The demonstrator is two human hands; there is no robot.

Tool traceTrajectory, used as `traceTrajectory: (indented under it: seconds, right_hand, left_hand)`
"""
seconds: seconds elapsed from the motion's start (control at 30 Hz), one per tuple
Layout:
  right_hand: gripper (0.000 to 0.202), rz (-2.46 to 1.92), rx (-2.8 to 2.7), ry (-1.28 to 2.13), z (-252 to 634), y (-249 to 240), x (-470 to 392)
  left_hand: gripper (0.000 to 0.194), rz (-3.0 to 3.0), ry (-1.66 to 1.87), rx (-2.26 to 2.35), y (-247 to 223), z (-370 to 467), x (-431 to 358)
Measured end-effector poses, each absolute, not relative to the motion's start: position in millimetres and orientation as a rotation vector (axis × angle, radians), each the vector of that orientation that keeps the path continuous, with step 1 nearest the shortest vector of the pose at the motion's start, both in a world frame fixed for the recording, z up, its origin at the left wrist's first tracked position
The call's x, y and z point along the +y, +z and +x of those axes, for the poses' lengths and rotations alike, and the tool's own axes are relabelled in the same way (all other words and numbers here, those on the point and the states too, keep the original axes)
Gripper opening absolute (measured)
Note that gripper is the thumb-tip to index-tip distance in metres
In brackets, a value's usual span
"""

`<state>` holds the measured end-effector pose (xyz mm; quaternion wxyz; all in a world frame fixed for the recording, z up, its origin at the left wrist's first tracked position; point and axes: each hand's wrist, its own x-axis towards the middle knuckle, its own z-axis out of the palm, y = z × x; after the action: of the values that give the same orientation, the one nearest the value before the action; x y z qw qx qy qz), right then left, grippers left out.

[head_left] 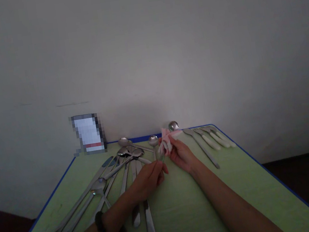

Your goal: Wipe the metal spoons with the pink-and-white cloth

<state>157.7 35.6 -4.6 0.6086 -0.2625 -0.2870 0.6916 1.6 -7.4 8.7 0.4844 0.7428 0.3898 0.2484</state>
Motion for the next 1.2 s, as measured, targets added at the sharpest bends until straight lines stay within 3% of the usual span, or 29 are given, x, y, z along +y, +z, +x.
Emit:
traceTrajectory:
  seconds: [1.2]
  right_hand:
    - [0.025,-0.671,-0.849,1.733,156.5,0.8,27.6]
  left_hand:
    - [0.043,1.819,0.514,1.014,11.0,5.4,-4.1]
